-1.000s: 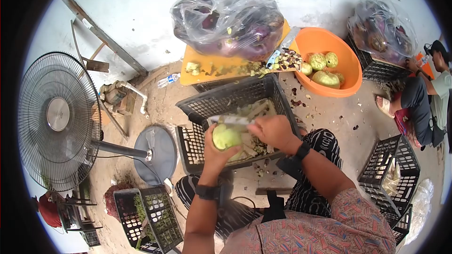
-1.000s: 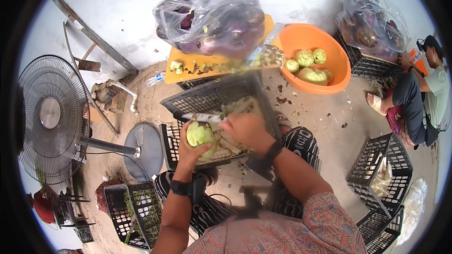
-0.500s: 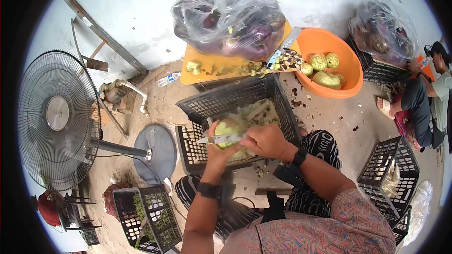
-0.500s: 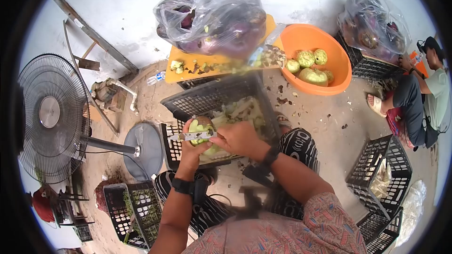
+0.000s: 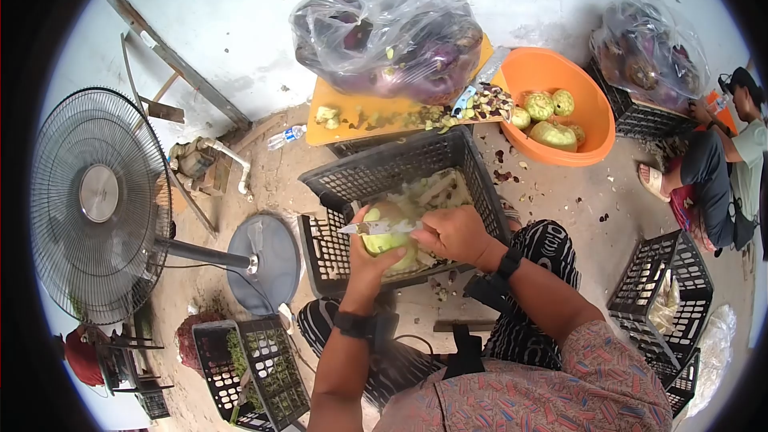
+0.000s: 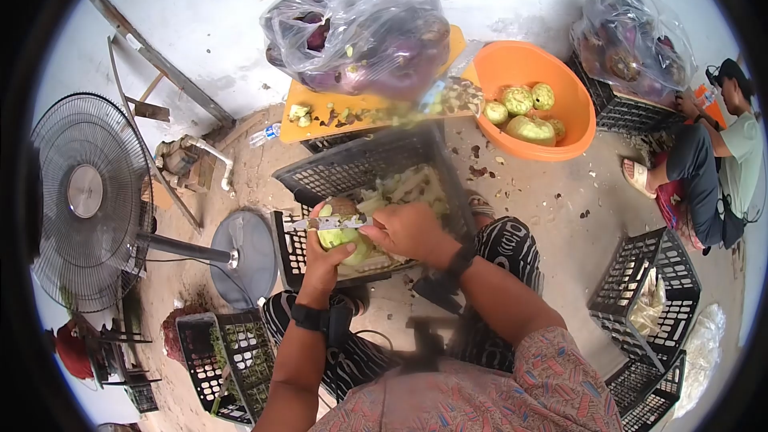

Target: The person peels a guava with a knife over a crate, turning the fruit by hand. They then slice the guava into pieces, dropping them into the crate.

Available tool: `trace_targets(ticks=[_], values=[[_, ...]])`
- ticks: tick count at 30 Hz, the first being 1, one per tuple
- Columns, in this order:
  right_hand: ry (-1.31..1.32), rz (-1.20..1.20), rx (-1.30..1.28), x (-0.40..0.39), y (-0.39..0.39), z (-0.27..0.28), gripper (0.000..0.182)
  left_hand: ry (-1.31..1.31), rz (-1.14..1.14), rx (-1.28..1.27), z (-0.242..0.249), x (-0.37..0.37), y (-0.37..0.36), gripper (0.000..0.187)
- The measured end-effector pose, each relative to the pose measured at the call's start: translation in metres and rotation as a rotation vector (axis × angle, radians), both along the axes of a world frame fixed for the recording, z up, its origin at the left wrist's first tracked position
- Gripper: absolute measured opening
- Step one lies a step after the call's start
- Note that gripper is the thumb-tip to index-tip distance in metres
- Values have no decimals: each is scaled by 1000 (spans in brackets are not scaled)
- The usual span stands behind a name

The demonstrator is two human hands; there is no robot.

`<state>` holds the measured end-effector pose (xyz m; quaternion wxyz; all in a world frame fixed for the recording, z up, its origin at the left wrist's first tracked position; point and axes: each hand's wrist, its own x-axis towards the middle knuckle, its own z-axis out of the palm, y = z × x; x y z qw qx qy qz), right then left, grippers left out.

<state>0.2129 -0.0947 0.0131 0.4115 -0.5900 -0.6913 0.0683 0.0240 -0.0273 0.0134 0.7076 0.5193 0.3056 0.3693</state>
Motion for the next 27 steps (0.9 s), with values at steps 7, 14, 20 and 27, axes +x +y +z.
trace_targets(ticks=[7, 14, 20, 27], values=[[-25, -24, 56, 2, 3, 1, 34, -10, 4, 12, 3, -4, 1, 89], [40, -203, -166, 15, 11, -5, 35, -101, 16, 11, 11, -10, -3, 95], [120, -121, -17, 3, 3, -5, 35, -256, 85, -153, 8, -12, 3, 95], [156, 31, 42, -11, -1, 7, 33, -250, -25, -206, -15, -14, 6, 93]])
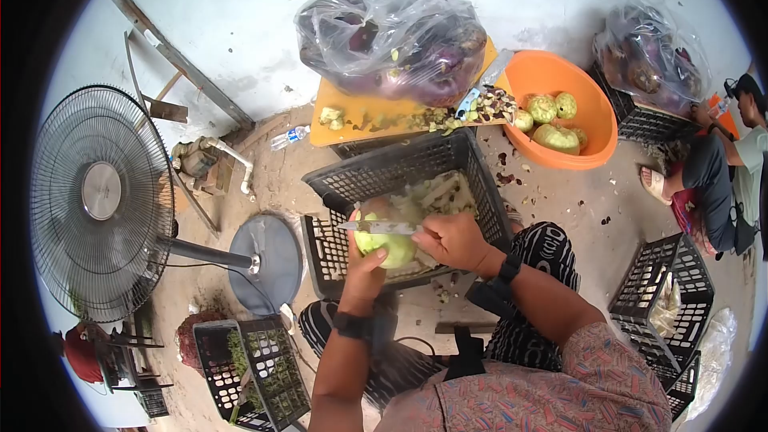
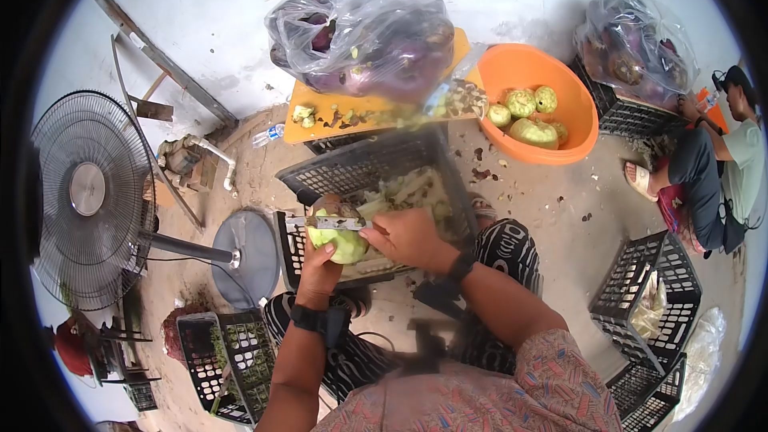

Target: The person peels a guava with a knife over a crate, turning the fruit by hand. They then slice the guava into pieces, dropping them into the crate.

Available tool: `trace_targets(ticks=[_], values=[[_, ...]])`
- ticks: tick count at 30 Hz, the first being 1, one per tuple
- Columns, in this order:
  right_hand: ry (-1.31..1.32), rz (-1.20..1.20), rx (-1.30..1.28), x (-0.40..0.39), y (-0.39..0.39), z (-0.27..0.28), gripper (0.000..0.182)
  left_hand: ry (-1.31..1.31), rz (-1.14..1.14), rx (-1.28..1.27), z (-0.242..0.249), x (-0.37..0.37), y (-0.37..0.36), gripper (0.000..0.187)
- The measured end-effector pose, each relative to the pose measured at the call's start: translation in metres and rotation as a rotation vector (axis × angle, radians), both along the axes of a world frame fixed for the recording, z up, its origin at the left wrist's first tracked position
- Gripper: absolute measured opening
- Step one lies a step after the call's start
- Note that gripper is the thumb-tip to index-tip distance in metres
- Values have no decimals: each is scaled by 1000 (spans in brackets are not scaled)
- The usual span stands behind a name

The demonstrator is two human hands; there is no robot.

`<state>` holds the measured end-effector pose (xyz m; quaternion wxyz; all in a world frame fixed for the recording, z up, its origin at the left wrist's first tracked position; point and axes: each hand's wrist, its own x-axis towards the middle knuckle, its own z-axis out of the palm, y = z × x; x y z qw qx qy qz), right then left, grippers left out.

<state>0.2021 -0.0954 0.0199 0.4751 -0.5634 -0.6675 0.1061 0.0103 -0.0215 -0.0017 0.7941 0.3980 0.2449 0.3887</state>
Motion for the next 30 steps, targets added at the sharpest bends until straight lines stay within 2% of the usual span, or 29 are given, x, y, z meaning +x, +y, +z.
trace_targets(ticks=[2, 4, 11, 13, 22, 25, 30], values=[[-4, -6, 31, 1, 0, -1, 32, -13, -17, -35, 1, 3, -4, 92], [-12, -6, 34, 3, 0, 1, 31, -167, -40, -86, 1, 6, -5, 86], [-84, -8, 48, 4, -2, -3, 29, -53, 5, -46, -2, 14, -6, 69], [-98, -9, 48, 5, -2, -3, 29, -71, -52, -132, -6, 13, -4, 66], [-177, -25, 54, 5, -1, -3, 31, -11, -4, -25, -1, 11, -5, 65], [-184, -35, 56, 7, 1, -3, 31, -77, -29, -82, 4, 8, -4, 73], [-157, -28, 88, 9, 4, -3, 32, -54, -23, -59, 8, 5, -5, 71]])
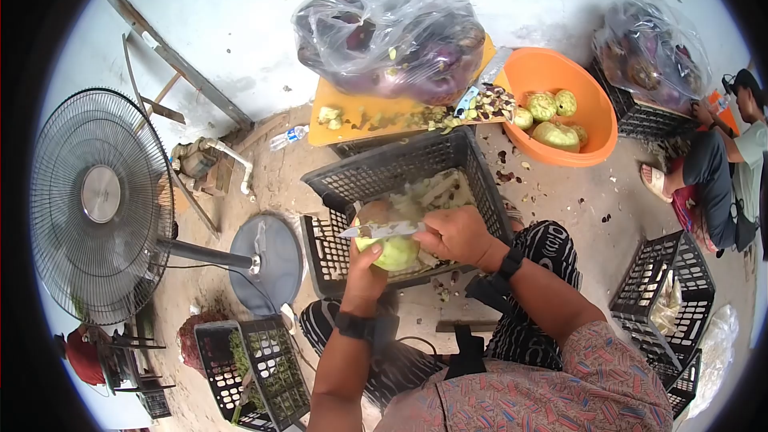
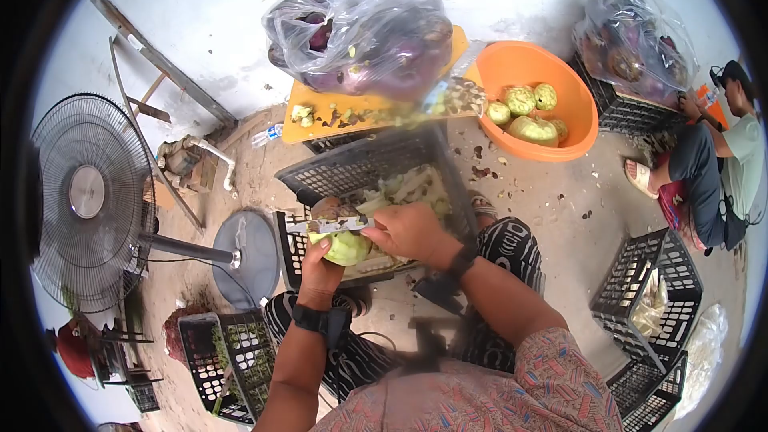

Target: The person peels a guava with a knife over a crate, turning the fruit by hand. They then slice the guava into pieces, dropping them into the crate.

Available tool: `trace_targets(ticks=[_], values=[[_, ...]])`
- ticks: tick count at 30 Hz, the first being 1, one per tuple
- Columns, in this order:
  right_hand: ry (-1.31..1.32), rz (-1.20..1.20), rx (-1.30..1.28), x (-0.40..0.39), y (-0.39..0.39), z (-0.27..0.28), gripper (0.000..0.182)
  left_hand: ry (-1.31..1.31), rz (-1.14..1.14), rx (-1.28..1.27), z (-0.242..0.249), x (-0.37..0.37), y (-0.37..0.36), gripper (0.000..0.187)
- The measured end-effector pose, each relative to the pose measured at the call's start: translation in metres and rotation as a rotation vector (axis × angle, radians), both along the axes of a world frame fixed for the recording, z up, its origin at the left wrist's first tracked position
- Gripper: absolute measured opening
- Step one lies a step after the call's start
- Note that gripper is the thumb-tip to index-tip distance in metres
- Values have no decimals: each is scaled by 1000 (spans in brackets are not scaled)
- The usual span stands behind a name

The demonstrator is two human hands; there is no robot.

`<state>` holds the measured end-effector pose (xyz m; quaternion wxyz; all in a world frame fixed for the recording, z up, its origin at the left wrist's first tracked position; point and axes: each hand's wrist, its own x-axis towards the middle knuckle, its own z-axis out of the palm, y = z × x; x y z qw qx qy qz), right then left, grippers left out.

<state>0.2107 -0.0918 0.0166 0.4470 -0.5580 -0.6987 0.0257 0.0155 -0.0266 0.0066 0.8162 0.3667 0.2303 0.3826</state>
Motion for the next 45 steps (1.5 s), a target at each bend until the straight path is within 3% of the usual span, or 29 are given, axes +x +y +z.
trace_targets(ticks=[8, 10, 18, 21, 24, 28, 32, 45], values=[[-4, 7, -83, 2, -1, -1, 34, -9, -6, 24, 4, -3, 3, 72], [11, 7, -47, -2, -1, 3, 32, 60, -7, 147, 1, -2, 6, 73], [-8, -39, -13, -2, 0, 3, 31, 58, -7, 40, 0, 6, -3, 71], [-76, -82, 5, 4, 2, -1, 33, -27, -33, -29, 4, 1, -6, 73], [21, -264, -171, 17, 6, -2, 33, -106, -80, 4, 16, -7, -4, 80], [28, -143, -90, 8, 2, -3, 32, 61, 76, 64, 11, -6, 2, 83], [13, 46, -57, -5, -5, 0, 31, 183, 74, 115, 3, -2, 5, 78], [-105, 26, -21, 3, -4, -2, 31, 209, 12, 71, 14, 5, -2, 75]])
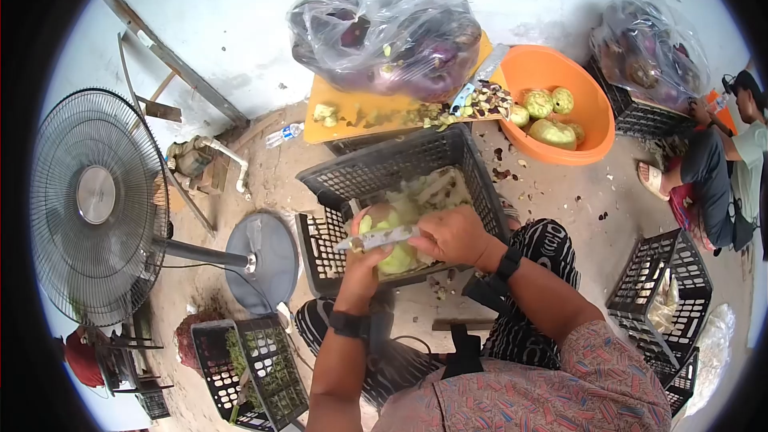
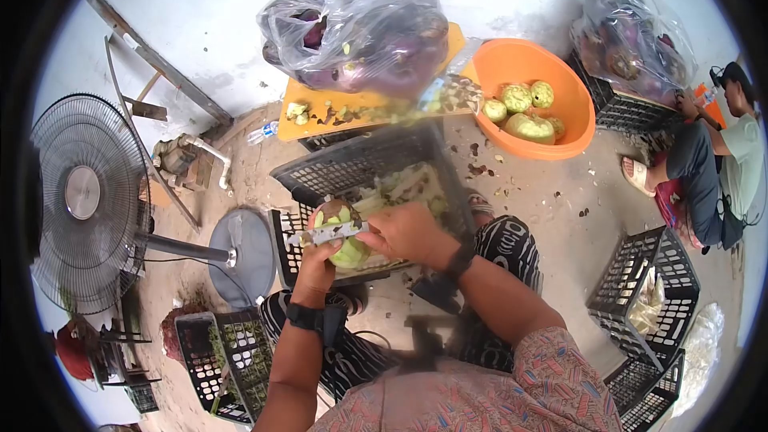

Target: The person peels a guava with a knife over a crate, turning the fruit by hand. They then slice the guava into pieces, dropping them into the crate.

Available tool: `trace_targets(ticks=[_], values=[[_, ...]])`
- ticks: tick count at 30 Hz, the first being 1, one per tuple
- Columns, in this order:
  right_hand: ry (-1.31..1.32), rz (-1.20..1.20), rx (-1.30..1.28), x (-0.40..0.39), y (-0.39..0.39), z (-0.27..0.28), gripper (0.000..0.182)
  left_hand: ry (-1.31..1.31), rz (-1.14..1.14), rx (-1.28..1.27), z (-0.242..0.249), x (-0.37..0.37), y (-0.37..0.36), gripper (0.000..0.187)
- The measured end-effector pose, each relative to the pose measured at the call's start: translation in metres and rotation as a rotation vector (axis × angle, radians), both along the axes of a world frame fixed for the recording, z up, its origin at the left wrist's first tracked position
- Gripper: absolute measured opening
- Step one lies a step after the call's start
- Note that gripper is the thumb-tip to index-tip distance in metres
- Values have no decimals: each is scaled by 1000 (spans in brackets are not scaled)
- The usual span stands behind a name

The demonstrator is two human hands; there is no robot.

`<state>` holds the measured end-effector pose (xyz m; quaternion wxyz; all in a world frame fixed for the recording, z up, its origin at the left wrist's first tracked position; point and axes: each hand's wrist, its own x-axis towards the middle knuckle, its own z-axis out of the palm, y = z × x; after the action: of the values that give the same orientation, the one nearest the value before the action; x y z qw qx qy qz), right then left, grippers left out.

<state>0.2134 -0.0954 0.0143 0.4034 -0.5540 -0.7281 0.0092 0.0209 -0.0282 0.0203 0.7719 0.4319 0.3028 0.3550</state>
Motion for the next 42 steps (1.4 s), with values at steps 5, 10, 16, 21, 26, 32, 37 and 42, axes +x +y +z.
trace_targets(ticks=[5, 10, 16, 21, 26, 32, 37, 42], values=[[79, -100, -74, 14, 3, 3, 34, 29, -66, -20, -12, -8, 2, 81], [33, -8, -87, 3, -4, 2, 35, 45, -59, 42, -9, -4, 4, 77], [26, 44, -36, 0, -4, 3, 30, 20, -68, 37, -10, -6, 5, 74], [1, 38, -38, 1, -8, 3, 30, -6, -94, 46, -12, -2, 5, 73], [54, -45, -93, 5, -10, 0, 35, 31, -102, 45, -12, 2, 4, 72], [6, -152, -152, 18, -20, 6, 34, 29, -186, 70, -4, -1, -4, 74], [37, -159, -112, 20, -28, 13, 35, 85, -129, 158, -6, 4, -5, 74], [-31, -131, -103, 17, -40, 27, 36, 65, 0, 253, 5, 14, -9, 75]])
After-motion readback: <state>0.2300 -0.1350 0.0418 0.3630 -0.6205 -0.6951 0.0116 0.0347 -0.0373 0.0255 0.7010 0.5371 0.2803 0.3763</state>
